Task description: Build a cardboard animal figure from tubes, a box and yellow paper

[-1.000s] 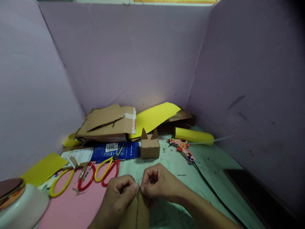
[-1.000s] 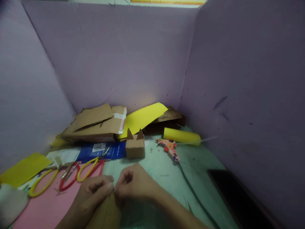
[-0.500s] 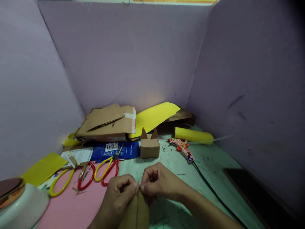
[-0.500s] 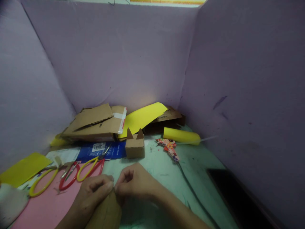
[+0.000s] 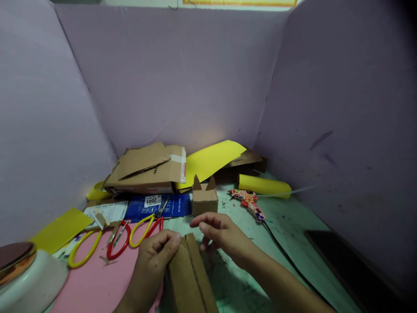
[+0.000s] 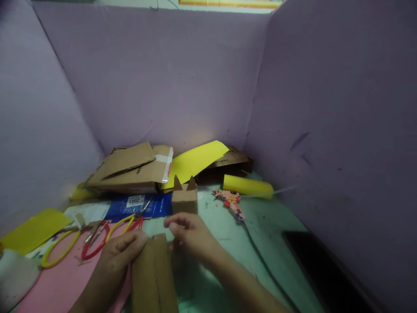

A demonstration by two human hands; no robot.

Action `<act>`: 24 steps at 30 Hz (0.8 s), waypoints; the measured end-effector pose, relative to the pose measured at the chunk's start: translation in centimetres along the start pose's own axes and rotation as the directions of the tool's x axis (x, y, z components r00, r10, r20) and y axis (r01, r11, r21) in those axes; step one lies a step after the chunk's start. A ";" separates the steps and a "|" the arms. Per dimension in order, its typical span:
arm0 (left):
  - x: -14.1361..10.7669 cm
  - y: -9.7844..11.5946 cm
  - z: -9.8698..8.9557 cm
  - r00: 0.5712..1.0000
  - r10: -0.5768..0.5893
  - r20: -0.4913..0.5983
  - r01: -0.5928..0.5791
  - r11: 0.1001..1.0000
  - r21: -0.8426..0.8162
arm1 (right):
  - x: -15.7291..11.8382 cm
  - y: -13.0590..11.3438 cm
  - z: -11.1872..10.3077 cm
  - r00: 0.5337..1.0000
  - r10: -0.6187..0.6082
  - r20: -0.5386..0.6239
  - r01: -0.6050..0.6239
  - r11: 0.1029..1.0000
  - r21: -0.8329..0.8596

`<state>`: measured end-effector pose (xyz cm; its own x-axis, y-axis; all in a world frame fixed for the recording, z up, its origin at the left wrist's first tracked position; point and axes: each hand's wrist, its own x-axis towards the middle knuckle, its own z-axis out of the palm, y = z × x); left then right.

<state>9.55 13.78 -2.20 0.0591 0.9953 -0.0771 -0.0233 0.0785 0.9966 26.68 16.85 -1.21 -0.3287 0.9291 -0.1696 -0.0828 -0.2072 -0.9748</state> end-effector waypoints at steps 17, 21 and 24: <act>1.2 -1.1 -0.2 0.870 0.051 -0.491 -0.213 0.936 -0.279 | -1.4 -0.4 -2.9 0.879 -0.084 -0.470 0.007 0.987 -0.163; 0.7 -2.4 0.7 0.880 0.020 -0.475 -0.157 0.955 -0.251 | -2.7 1.7 -3.2 0.784 0.082 -0.615 -0.077 0.996 0.036; 0.8 -2.9 1.1 0.859 0.018 -0.511 -0.146 0.967 -0.211 | -3.4 3.2 -3.6 0.794 0.116 -0.597 -0.045 0.990 0.133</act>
<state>10.73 14.27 -5.08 -0.4598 0.8858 -0.0624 -0.2413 -0.0570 0.9688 30.88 14.14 -4.29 0.2909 0.8963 -0.3346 -0.1918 -0.2880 -0.9382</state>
